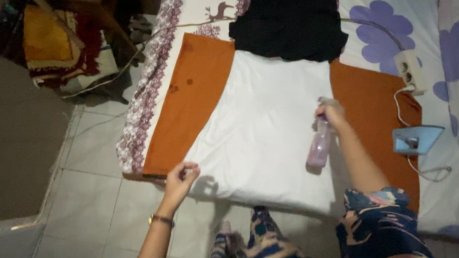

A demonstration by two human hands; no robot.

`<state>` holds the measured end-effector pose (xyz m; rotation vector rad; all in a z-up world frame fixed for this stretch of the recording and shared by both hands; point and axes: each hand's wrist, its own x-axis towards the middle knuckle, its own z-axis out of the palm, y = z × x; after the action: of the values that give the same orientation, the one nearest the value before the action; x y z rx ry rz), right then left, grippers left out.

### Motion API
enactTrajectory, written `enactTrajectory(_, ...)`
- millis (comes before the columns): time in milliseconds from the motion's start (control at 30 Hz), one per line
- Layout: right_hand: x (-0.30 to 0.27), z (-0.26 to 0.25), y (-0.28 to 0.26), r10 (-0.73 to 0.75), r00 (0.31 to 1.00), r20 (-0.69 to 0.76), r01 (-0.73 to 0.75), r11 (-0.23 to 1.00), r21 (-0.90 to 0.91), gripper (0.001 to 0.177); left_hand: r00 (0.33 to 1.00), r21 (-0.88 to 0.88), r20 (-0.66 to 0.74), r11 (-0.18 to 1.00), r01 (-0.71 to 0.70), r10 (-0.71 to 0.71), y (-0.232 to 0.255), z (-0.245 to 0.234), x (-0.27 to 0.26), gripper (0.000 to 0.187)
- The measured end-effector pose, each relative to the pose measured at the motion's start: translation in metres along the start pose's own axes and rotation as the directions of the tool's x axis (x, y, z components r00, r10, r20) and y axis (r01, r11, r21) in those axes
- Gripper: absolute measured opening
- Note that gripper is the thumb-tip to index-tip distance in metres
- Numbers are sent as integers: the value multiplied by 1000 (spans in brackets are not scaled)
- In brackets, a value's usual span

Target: The person irons a black dress and a white shirt on a bed. They spray the garments with water, smooth them by hand, and use an iron to press the fabric. The person flips the dress over and continues ironing both sides.

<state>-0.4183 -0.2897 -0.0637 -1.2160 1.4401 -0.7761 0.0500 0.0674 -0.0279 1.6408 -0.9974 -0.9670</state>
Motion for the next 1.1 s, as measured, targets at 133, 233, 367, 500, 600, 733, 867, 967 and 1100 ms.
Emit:
enactTrajectory(133, 34, 55, 2, 127, 981, 144, -121, 992, -46, 28, 997, -93, 23, 993, 77, -75, -51, 11, -10, 17)
enactTrajectory(233, 21, 108, 3, 100, 960, 261, -115, 992, 42, 45, 987, -101, 1, 982, 162, -162, -84, 29, -13, 17)
enactTrajectory(367, 22, 118, -12, 26, 978, 209, -13, 998, -61, 46, 962, -146, 42, 951, 272, -268, -101, 51, -16, 17)
enactTrajectory(500, 48, 68, -30, 64, 998, 21, -67, 974, 217, 54, 945, -129, 67, 936, 327, -320, -109, 53, -14, 18)
enactTrajectory(600, 23, 33, -9, 57, 958, -280, -20, 991, 131, 58, 960, -110, 26, 954, 279, -277, -118, 50, -18, 20)
enactTrajectory(733, -30, 3, 20, -49, 977, -208, -8, 965, -263, 44, 954, -78, -17, 952, 296, -298, -130, 37, -28, 21)
enactTrajectory(867, -126, 47, 41, 325, 917, -232, -344, 938, -47, 39, 946, -126, -57, 942, 311, -320, -142, 17, -42, 20)
enactTrajectory(967, -179, 133, 72, 329, 944, 25, -329, 944, -22, 33, 953, -182, -102, 947, 265, -286, -155, -7, -58, 16)
enactTrajectory(1100, -226, 222, 118, 76, 901, 427, -117, 991, 70, 26, 946, -247, -173, 942, 228, -274, -171, -45, -70, 13)
